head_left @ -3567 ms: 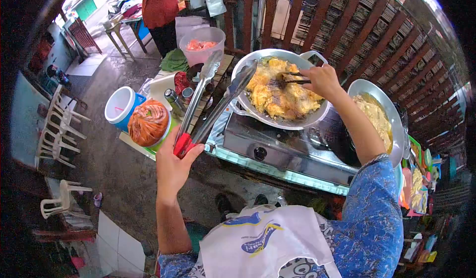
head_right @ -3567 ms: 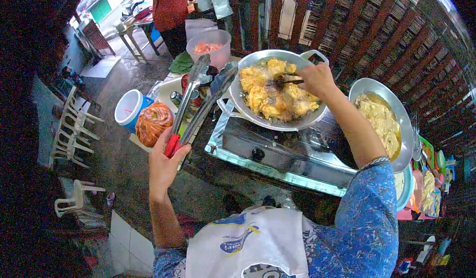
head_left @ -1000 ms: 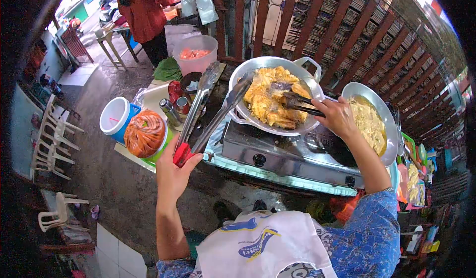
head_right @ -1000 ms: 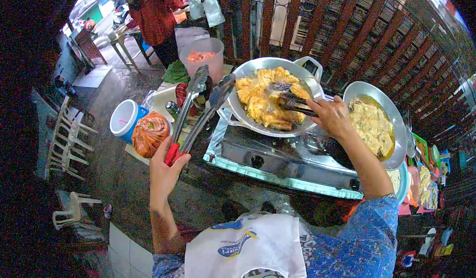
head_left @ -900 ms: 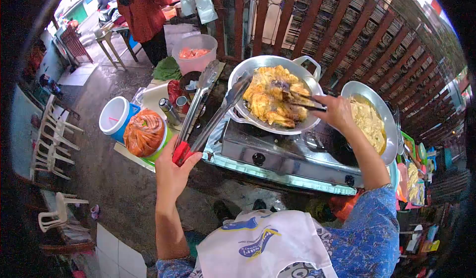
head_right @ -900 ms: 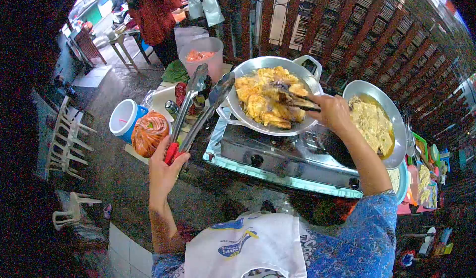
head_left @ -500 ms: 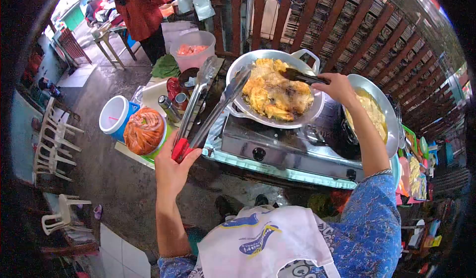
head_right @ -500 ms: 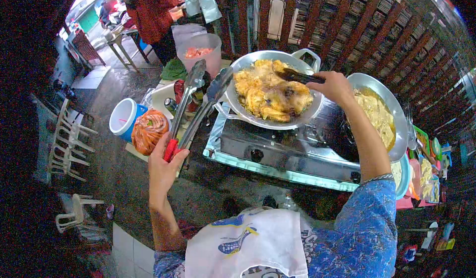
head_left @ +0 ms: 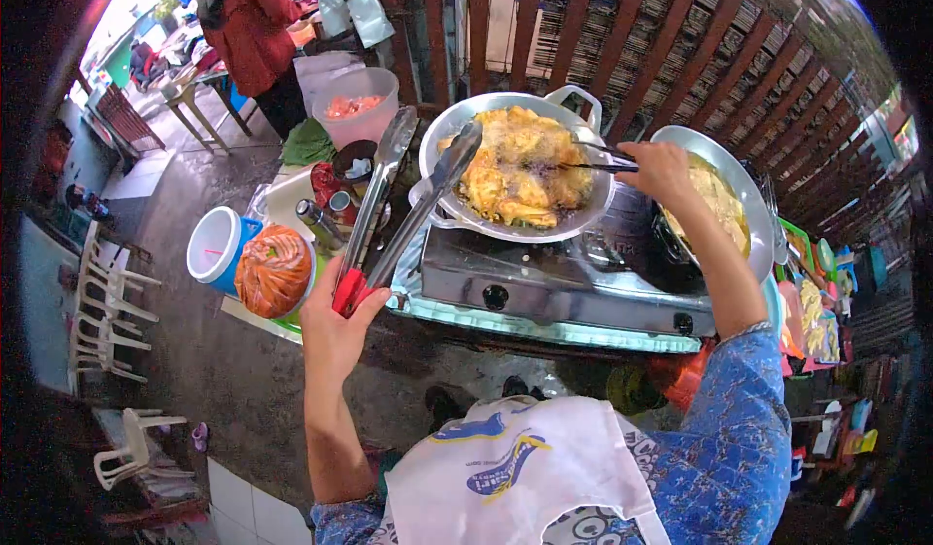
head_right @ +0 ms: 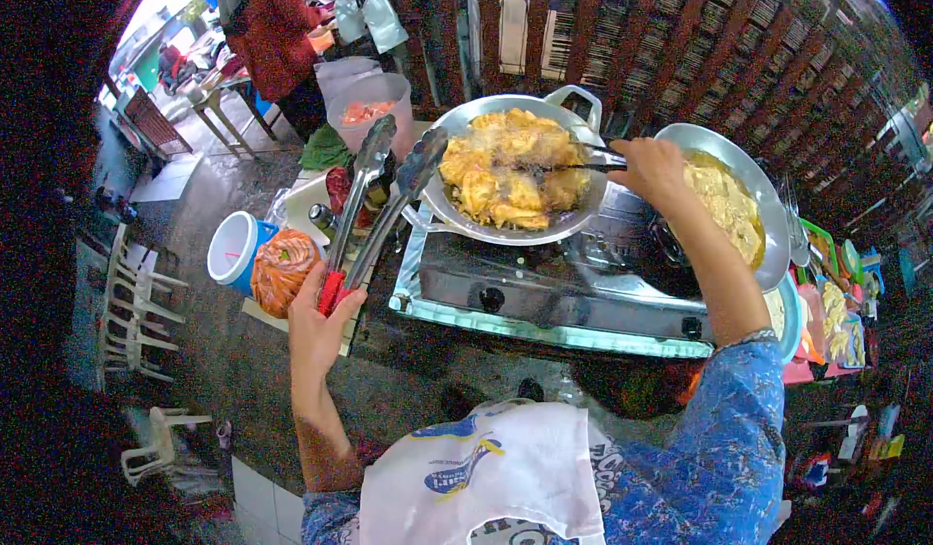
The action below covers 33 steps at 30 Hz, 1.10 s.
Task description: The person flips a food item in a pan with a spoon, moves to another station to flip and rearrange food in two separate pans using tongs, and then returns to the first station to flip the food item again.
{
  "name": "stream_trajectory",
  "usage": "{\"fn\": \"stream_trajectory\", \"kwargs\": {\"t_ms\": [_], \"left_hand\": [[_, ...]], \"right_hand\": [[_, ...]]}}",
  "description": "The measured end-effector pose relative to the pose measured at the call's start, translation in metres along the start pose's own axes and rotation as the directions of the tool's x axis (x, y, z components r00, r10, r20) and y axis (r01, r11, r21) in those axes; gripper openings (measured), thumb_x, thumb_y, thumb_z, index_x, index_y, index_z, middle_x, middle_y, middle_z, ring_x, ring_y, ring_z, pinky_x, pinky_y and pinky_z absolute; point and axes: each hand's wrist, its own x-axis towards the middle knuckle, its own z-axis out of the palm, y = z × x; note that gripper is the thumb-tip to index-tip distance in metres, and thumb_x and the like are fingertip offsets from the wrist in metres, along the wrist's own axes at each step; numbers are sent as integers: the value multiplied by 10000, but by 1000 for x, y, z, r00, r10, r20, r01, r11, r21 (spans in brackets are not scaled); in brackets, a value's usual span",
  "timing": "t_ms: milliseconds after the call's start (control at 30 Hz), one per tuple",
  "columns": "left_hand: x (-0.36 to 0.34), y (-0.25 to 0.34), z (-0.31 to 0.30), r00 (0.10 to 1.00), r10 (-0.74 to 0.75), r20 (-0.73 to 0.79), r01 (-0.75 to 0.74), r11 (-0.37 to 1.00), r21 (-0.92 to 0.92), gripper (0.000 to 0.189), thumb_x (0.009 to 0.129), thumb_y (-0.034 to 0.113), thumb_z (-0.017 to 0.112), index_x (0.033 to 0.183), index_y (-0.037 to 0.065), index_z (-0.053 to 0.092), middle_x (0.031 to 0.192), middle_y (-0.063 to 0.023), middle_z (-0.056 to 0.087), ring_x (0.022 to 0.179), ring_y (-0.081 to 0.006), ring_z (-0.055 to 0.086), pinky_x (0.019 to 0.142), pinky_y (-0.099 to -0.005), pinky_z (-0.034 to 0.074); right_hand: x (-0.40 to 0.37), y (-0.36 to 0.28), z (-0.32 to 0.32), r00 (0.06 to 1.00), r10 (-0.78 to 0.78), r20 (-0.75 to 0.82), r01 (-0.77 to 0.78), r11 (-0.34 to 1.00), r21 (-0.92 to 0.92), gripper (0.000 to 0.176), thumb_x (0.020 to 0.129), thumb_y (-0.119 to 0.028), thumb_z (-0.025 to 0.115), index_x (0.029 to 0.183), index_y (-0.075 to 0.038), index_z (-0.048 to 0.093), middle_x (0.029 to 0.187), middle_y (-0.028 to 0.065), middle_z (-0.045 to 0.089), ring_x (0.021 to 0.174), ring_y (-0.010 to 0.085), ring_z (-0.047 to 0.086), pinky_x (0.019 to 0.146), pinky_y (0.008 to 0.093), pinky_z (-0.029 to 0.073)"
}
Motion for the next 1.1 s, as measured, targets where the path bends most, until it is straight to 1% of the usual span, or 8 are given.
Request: {"fn": "stream_trajectory", "kwargs": {"t_ms": [167,233,400,600,667,867,933,1100], "left_hand": [[1,-1,2,1000,-14,22,13,999,34,560,688,181,748,1153,-16,507,874,-99,619,751,-137,572,704,-274,462],[1,0,3,999,-21,30,20,1000,23,567,685,190,750,1154,-16,507,872,-99,619,747,-138,570,700,-274,461],[1,1,3,1000,7,1,-8,998,57,574,685,209,750,1157,-11,507,855,-98,621,734,-143,571,691,-278,462],[1,1,0,1000,-13,10,12,999,35,605,687,212,750,1187,-12,492,860,-102,619,744,-138,571,701,-275,461],[0,-1,-1,1000,-15,4,15,999,49,605,687,208,751,1189,-9,491,861,-100,620,745,-135,572,701,-274,461],[-2,4,-6,1000,-9,0,9,999,45,592,687,190,748,1185,-6,495,866,-91,627,750,-130,574,706,-271,460],[-2,3,-7,1000,-11,8,10,998,65,590,688,186,747,1185,-8,495,869,-90,628,753,-129,574,709,-270,459],[2,0,-3,1000,-5,27,4,999,33,578,688,203,746,1171,-3,505,873,-92,629,753,-135,576,711,-279,461]], "right_hand": [[-13,-3,-27,1000,21,-23,-20,999,46,444,657,-427,687,1031,-196,629,789,96,650,770,278,629,667,400,483],[-29,-4,-44,995,-53,79,52,998,26,455,635,-429,701,1019,-195,634,766,99,648,762,276,628,664,400,480],[-35,-4,-21,997,-57,46,57,998,6,449,621,-422,709,1009,-205,642,769,116,648,735,281,627,682,390,482],[-43,-32,-53,982,37,183,-79,971,228,490,637,-439,693,1057,-198,626,866,119,651,799,290,619,728,404,472],[-45,-41,-36,999,-41,1,41,986,160,395,673,-410,679,1005,-198,644,768,125,645,736,287,628,665,404,488],[-40,-26,-43,996,-30,-82,43,985,165,388,657,-399,690,995,-212,650,741,98,648,705,279,628,651,397,489],[-44,-29,-54,998,-51,45,38,967,254,372,660,-399,688,988,-228,653,756,91,650,719,274,629,655,393,490],[-37,-40,-22,990,-88,110,69,983,173,366,670,-445,668,978,-248,660,786,93,652,749,275,629,669,401,492]]}}
